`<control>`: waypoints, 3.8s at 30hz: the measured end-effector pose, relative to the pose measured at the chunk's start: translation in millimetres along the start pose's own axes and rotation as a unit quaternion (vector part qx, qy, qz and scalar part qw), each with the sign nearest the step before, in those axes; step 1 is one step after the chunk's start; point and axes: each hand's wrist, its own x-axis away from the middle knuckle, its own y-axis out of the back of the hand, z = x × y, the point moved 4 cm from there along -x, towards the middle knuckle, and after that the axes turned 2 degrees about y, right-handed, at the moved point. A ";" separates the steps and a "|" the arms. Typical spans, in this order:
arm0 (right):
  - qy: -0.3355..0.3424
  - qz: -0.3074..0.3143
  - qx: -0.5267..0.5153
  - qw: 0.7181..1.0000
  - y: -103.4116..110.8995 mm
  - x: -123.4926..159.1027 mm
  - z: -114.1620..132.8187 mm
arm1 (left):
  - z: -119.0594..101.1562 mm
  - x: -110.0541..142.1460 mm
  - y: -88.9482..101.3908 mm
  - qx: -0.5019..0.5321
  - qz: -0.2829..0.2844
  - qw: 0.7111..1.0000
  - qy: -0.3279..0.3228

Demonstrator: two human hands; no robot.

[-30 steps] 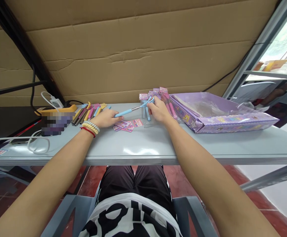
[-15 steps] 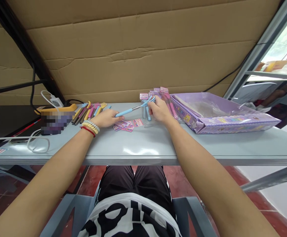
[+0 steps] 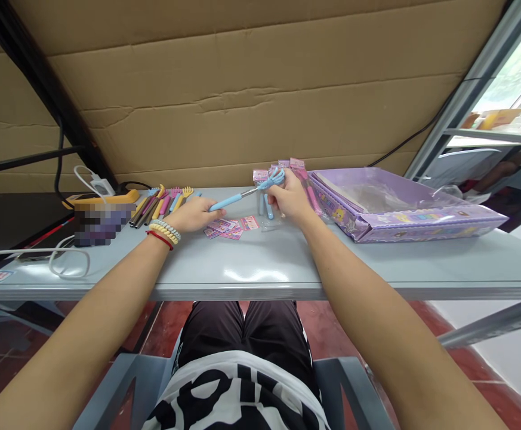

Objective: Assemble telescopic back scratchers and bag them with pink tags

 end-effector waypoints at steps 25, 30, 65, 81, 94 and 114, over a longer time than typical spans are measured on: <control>-0.032 0.062 -0.143 0.987 -7.7 -1.0 -0.3 | -2.9 -0.9 -2.2 0.012 0.030 0.999 -0.031; -0.076 0.050 -0.098 0.991 -3.0 -1.8 -4.8 | 5.4 -0.9 -8.6 -0.030 0.127 0.991 0.008; -0.062 0.269 0.202 0.940 -27.3 15.6 -4.2 | 10.6 -3.7 -17.3 -0.065 0.117 0.991 0.022; -0.042 0.262 0.241 0.933 -27.8 18.6 1.4 | 50.6 -5.7 7.6 -0.055 -0.143 0.970 0.190; -0.048 0.222 0.175 0.958 -27.3 15.8 1.8 | 24.5 -9.2 -3.9 -0.002 -0.078 0.996 0.045; 0.035 0.116 -0.063 0.991 -34.5 17.7 23.7 | -51.7 1.9 -18.0 0.213 -0.071 0.969 -0.105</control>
